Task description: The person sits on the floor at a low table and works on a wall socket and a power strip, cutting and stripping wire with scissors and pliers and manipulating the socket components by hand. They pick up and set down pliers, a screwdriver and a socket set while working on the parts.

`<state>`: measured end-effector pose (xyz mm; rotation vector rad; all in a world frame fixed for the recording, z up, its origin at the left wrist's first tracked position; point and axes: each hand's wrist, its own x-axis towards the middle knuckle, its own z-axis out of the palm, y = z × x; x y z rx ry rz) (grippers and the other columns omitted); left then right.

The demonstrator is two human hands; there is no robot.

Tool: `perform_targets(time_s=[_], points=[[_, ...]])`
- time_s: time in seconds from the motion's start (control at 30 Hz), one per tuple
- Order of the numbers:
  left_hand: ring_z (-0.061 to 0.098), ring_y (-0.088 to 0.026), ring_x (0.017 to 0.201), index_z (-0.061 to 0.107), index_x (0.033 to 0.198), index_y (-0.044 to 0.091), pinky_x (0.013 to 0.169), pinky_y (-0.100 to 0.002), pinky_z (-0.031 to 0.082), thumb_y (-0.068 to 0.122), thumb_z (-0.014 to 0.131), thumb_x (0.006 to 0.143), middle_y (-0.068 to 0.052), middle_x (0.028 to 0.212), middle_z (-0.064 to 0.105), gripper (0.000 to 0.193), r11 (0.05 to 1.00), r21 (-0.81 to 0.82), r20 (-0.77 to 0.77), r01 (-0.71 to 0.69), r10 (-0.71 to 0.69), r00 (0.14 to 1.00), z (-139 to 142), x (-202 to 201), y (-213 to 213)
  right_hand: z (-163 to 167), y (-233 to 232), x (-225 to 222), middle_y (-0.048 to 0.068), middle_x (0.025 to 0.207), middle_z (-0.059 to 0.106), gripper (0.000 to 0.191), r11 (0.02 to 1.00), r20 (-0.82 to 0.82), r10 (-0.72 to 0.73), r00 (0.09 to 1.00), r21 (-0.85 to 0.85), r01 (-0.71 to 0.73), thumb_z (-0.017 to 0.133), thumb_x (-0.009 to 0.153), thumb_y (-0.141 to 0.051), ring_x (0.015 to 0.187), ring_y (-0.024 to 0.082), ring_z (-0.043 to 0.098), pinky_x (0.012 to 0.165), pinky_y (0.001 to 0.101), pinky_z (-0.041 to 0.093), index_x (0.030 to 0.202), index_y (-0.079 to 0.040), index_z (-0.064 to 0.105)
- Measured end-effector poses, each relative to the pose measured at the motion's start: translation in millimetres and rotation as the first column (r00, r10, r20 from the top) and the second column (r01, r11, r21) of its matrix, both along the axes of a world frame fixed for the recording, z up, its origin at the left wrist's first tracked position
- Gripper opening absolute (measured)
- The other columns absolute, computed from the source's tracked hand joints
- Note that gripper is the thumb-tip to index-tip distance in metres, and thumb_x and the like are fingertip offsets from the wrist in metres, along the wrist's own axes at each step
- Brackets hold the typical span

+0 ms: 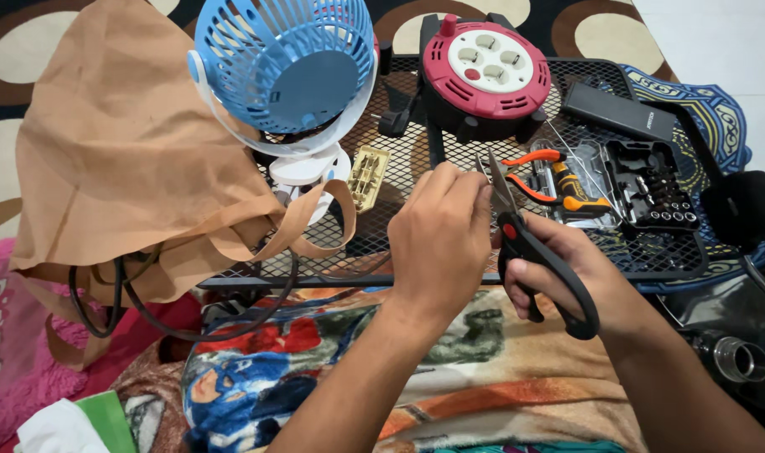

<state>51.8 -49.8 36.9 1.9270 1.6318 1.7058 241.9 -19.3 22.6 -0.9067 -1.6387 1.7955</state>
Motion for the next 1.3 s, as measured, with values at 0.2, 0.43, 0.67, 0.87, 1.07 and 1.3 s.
perform_targets(time_s=[0.2, 0.43, 0.67, 0.87, 1.07, 1.3], points=[[0.064, -0.033, 0.09, 0.066, 0.097, 0.004, 0.074, -0.045, 0.049, 0.01, 0.065, 0.097, -0.01, 0.093, 0.061, 0.006, 1.0, 0.012, 0.043, -0.011, 0.011, 0.999, 1, -5, 1, 2, -7, -2, 0.004, 0.069, 0.058, 0.02, 1.0, 0.05, -0.019, 0.999, -0.008, 0.019, 0.064, 0.094, -0.007, 0.055, 0.012, 0.056, 0.049, 0.0285, 0.049, 0.112, 0.002, 0.06], [0.064, -0.033, 0.096, 0.065, 0.096, 0.004, 0.077, -0.046, 0.049, 0.009, 0.066, 0.097, -0.011, 0.095, 0.061, 0.006, 0.999, 0.026, -0.014, 0.019, -0.018, 1.0, 2, -9, 0, 9, -1, -3, 0.005, 0.064, 0.06, 0.022, 1.0, 0.067, 0.001, 0.998, -0.003, -0.001, 0.063, 0.09, -0.009, 0.051, 0.012, 0.058, 0.046, 0.0281, 0.05, 0.11, -0.001, 0.06], [0.064, -0.032, 0.093, 0.066, 0.097, 0.005, 0.075, -0.045, 0.05, 0.011, 0.066, 0.095, -0.009, 0.094, 0.061, 0.007, 0.999, 0.03, 0.01, 0.019, -0.019, 1.0, 5, -12, 1, 17, 4, -1, 0.005, 0.066, 0.06, 0.018, 1.0, 0.119, 0.008, 0.993, 0.025, -0.011, 0.064, 0.092, -0.007, 0.053, 0.013, 0.058, 0.046, 0.0285, 0.049, 0.107, 0.003, 0.061], [0.064, -0.032, 0.089, 0.066, 0.095, 0.005, 0.073, -0.045, 0.049, 0.011, 0.066, 0.096, -0.009, 0.092, 0.061, 0.006, 1.0, 0.009, 0.059, -0.01, 0.009, 0.998, 4, -10, 0, 16, 0, 1, 0.005, 0.064, 0.059, 0.018, 0.999, 0.139, 0.027, 0.99, 0.043, -0.033, 0.063, 0.093, -0.007, 0.051, 0.012, 0.056, 0.044, 0.0283, 0.047, 0.108, 0.003, 0.062], [0.064, -0.032, 0.091, 0.065, 0.094, 0.005, 0.074, -0.045, 0.049, 0.01, 0.066, 0.095, -0.009, 0.092, 0.061, 0.005, 0.999, 0.035, 0.055, 0.007, -0.009, 0.998, 2, -13, -2, 21, 4, 1, 0.004, 0.065, 0.06, 0.024, 0.999, 0.164, 0.036, 0.986, 0.026, -0.041, 0.063, 0.09, -0.006, 0.052, 0.012, 0.058, 0.045, 0.0287, 0.05, 0.113, 0.001, 0.062], [0.065, -0.032, 0.091, 0.066, 0.096, 0.005, 0.075, -0.044, 0.05, 0.011, 0.066, 0.096, -0.009, 0.092, 0.061, 0.006, 0.998, 0.052, 0.054, 0.02, -0.023, 0.998, 3, -18, -1, 28, 4, -4, 0.003, 0.067, 0.059, 0.019, 0.998, 0.162, 0.049, 0.986, 0.041, -0.056, 0.063, 0.093, -0.006, 0.053, 0.012, 0.057, 0.046, 0.0277, 0.048, 0.11, 0.003, 0.06]])
